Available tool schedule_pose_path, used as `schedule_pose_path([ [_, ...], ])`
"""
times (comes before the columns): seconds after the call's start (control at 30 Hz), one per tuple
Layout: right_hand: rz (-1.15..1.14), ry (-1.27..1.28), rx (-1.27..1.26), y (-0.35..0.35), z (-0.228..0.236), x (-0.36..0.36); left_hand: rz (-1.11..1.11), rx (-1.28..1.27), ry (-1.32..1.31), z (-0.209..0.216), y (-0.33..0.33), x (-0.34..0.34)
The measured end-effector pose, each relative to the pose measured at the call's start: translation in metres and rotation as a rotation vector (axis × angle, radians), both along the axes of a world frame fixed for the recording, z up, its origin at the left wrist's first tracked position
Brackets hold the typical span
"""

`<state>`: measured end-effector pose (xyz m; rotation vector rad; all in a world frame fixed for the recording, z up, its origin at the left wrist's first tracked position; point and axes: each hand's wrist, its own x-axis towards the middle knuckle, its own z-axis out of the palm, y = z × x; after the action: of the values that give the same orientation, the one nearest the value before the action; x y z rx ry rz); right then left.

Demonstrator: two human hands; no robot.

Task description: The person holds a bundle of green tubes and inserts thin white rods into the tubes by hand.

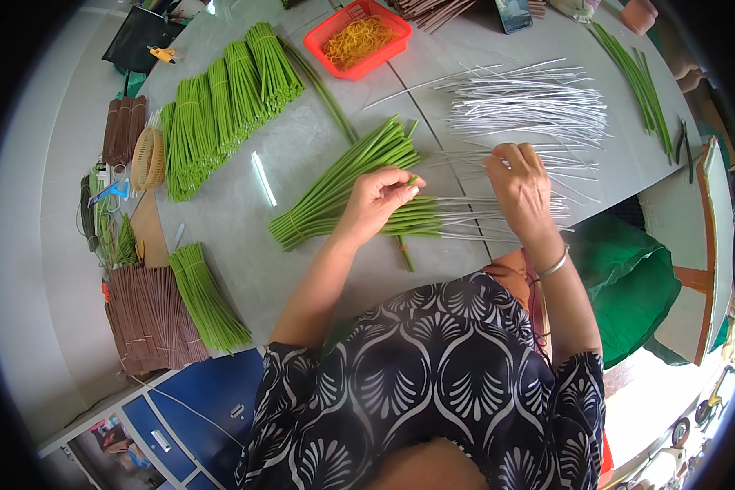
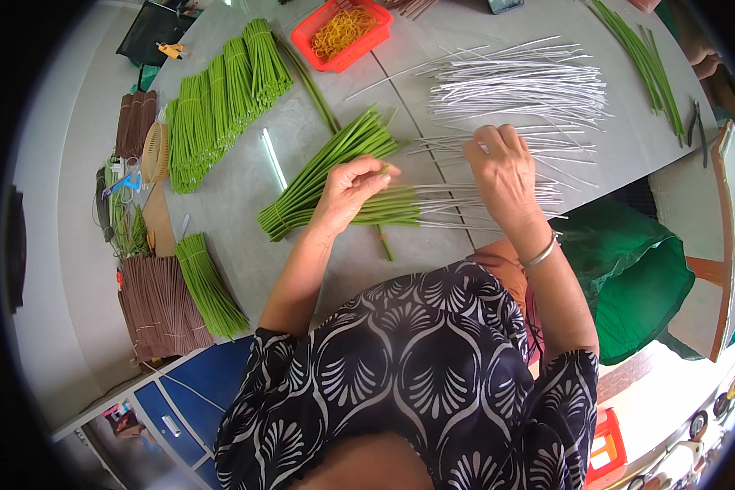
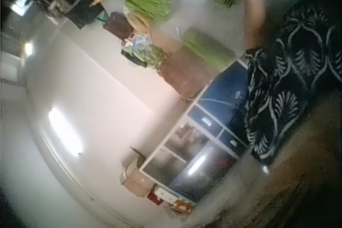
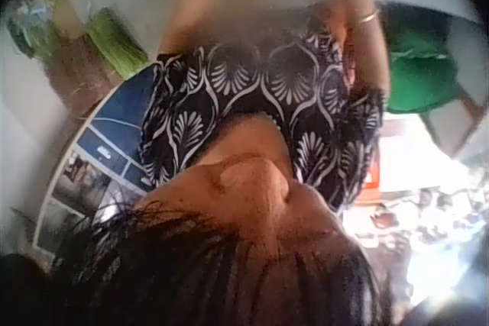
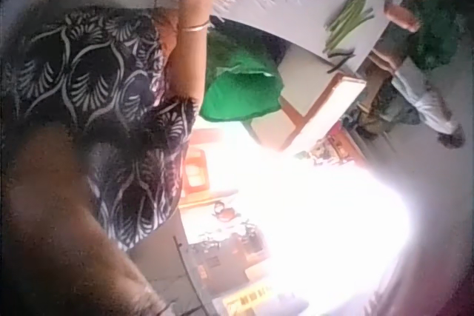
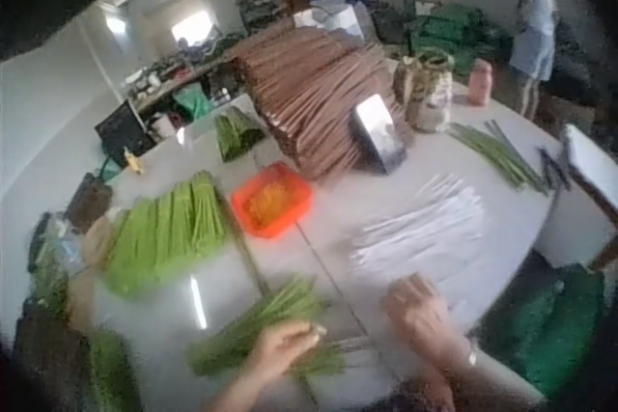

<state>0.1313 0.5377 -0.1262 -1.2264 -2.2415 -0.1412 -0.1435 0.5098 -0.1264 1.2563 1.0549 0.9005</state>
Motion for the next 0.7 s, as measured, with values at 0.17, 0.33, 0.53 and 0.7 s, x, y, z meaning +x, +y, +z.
schedule_pose_path([
  [0.17,-0.002,0.084,-0.004,-0.006,0.003,-0.004,-0.038,-0.014,0.051,0.009,0.000,-0.002],
  [0.33,0.078,0.149,0.029,-0.018,0.015,-0.011,-0.012,0.027,0.088,0.000,0.001,0.001],
  [0.53,0.103,0.147,0.017,-0.019,0.007,0.002,-0.021,0.006,0.087,-0.006,0.005,0.015],
  [0.7,0.103,0.157,-0.026,-0.019,0.005,0.014,-0.029,0.048,0.110,-0.009,0.005,0.027],
])
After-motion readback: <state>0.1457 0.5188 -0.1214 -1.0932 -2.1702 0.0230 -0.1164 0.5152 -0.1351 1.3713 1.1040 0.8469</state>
